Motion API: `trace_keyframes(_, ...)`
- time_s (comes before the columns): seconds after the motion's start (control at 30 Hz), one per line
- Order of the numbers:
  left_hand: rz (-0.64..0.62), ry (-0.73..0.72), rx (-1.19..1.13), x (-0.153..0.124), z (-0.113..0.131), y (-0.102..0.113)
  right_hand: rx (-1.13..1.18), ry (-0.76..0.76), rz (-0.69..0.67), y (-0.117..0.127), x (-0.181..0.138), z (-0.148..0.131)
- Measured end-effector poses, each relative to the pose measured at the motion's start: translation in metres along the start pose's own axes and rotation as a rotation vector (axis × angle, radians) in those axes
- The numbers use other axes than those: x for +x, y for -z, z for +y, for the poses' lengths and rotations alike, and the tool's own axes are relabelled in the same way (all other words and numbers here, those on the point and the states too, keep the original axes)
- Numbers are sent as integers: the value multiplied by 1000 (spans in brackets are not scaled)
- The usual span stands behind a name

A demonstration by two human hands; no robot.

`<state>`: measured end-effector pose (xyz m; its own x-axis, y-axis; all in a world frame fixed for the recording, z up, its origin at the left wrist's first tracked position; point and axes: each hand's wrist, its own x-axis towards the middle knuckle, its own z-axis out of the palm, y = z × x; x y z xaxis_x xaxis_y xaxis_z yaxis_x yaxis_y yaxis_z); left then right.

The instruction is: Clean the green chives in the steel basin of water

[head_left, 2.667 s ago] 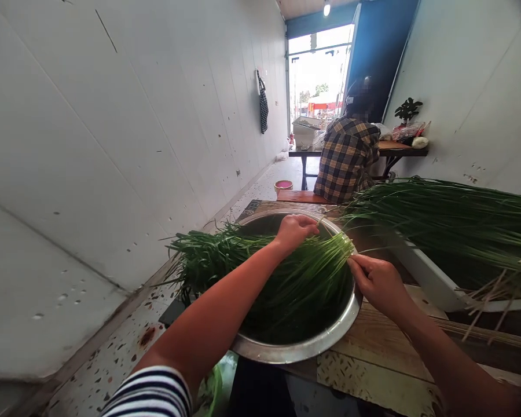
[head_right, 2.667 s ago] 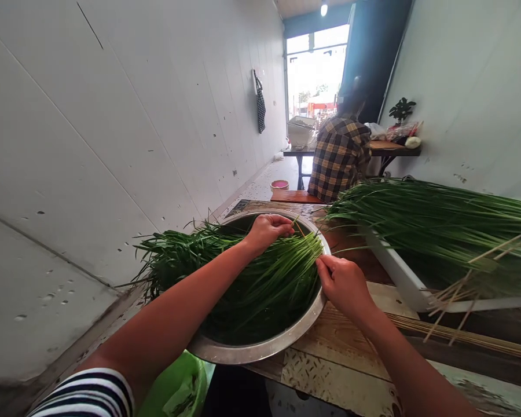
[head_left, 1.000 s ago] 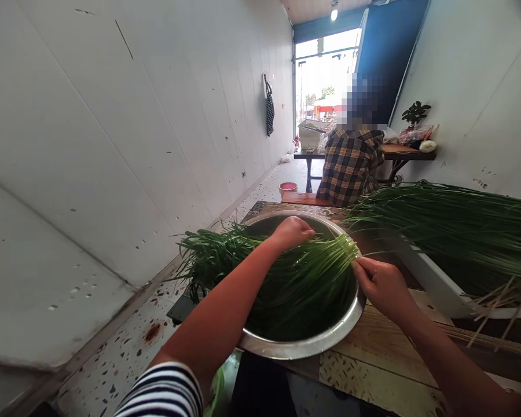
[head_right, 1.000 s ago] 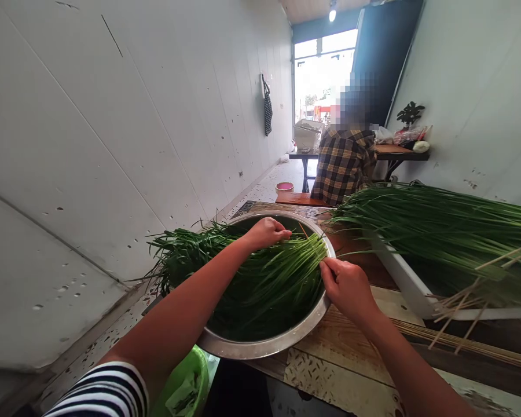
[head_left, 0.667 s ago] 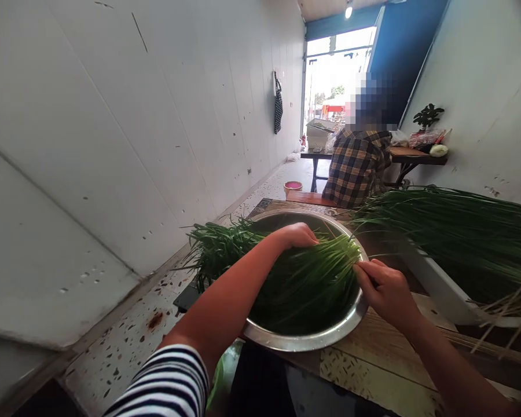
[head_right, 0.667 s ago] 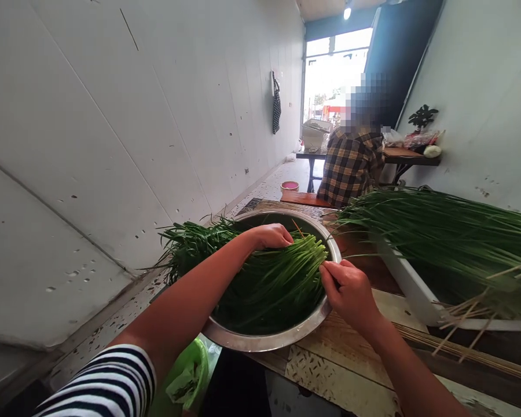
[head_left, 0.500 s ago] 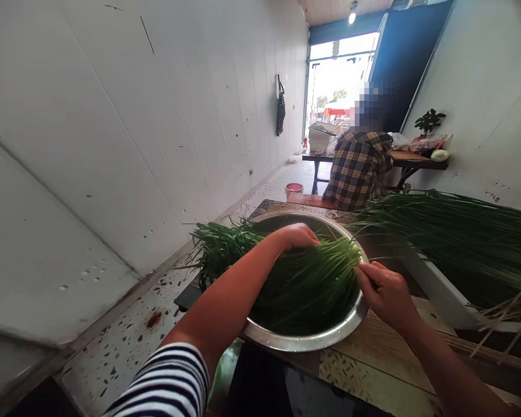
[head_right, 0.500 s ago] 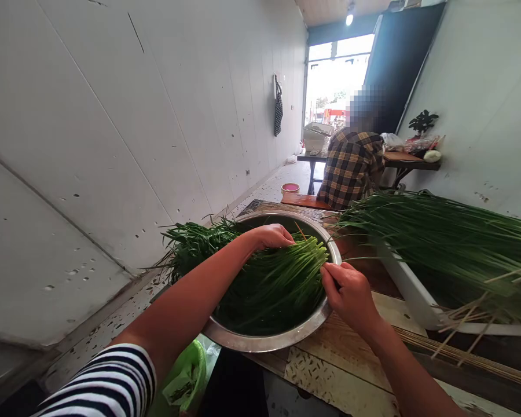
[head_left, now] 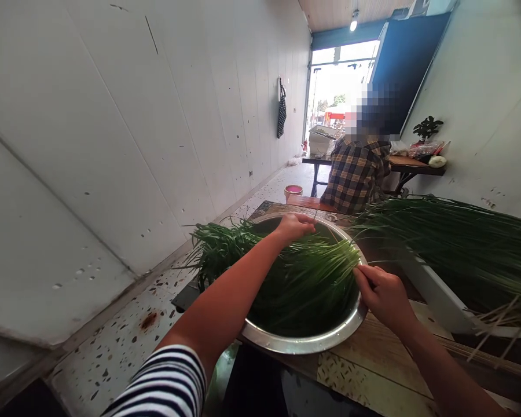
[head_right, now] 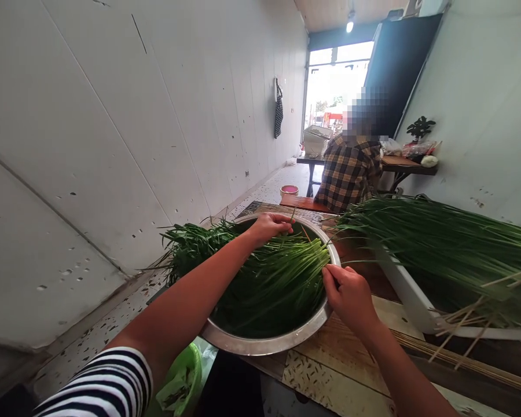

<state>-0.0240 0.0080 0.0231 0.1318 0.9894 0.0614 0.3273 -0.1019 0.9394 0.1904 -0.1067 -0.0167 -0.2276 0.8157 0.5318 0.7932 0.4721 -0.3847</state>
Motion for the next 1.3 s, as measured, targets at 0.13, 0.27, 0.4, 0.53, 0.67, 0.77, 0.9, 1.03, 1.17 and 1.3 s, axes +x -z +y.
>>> trace_keyframes(0.13,74,-108,-44,-2,5,-3,-5,-48,7,0,2,2)
trace_keyframes(0.27,414,-389,87,-10,28,15,57,8,3,2,4,2)
trace_keyframes(0.4,638,-592,266,-19,47,35,141,222,88,10,3,-11)
trace_keyframes(0.53,216,-448,438,-31,54,34,101,531,119,18,-6,-33)
trace_keyframes(0.67,-273,-225,75,-51,52,30,25,516,234,23,-13,-40)
trace_keyframes(0.77,-653,-114,-104,-61,43,32,20,319,338,33,-6,-38)
trace_keyframes(0.9,-769,-114,139,-68,37,28,-45,169,528,63,20,-46)
trace_keyframes(1.03,-747,-78,211,-83,42,21,-109,145,608,93,51,-57)
trace_keyframes(1.17,-576,-82,328,-98,38,35,-196,147,598,110,70,-58)
trace_keyframes(1.3,-459,-59,158,-99,13,59,-274,146,537,127,81,-70)
